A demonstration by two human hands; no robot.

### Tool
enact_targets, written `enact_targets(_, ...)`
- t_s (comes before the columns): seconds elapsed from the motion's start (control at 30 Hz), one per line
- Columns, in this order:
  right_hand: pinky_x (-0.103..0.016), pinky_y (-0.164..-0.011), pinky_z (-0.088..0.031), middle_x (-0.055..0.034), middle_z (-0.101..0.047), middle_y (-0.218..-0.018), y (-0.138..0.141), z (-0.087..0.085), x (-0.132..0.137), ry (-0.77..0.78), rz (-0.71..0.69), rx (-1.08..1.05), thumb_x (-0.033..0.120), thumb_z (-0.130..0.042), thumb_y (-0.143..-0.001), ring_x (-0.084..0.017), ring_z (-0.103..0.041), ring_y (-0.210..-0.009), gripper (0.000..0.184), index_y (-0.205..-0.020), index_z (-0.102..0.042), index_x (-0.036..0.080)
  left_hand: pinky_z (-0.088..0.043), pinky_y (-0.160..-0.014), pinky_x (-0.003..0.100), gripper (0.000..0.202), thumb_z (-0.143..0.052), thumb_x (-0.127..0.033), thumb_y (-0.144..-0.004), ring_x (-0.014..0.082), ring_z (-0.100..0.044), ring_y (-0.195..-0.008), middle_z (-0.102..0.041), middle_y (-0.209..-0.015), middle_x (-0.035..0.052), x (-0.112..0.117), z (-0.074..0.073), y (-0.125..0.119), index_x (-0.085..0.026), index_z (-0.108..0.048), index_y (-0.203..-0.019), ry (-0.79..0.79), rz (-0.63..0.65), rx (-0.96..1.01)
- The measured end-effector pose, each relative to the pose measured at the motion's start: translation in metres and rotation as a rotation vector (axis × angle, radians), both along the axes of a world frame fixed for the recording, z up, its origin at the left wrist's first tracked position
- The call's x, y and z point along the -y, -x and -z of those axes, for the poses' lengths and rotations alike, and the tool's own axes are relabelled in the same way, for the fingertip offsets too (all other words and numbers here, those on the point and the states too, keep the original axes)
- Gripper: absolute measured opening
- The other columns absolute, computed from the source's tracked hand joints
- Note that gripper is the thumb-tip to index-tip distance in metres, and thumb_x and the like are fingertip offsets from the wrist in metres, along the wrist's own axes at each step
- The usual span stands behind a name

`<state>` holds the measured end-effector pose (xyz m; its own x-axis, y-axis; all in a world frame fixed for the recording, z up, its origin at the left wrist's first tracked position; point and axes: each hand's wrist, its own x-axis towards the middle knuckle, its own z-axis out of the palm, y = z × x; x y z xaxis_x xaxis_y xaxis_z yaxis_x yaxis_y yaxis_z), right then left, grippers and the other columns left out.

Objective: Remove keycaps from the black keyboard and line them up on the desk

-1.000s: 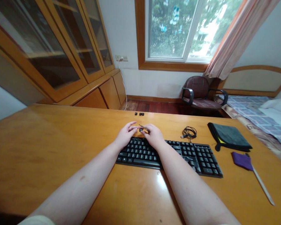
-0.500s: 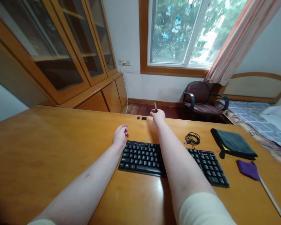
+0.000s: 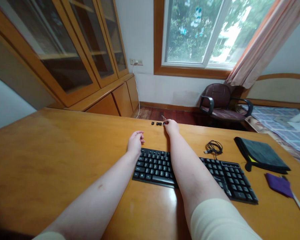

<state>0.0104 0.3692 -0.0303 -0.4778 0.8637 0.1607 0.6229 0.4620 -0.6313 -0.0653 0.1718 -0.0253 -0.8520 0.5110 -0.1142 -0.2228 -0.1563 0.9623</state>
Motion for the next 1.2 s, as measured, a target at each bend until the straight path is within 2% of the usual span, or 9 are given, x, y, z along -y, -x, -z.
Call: enact_targets(1.2,-0.026,-0.073,-0.044,-0.0019,-0.067,-0.087,0.0002,0.0053,0.0003,-0.024,-0.064,0.005,0.025,-0.061,-0.071,-0.016,-0.059,-0.080,0.022,-0.091,-0.068,0.025,-0.037,-0.047,0.018,0.013,-0.048,-0.021,-0.067,0.0058,-0.042,-0.044,-0.048,-0.058,-0.0047,0.0008,-0.0004,-0.0006,-0.017,-0.056,-0.077,0.024,0.005,-0.033)
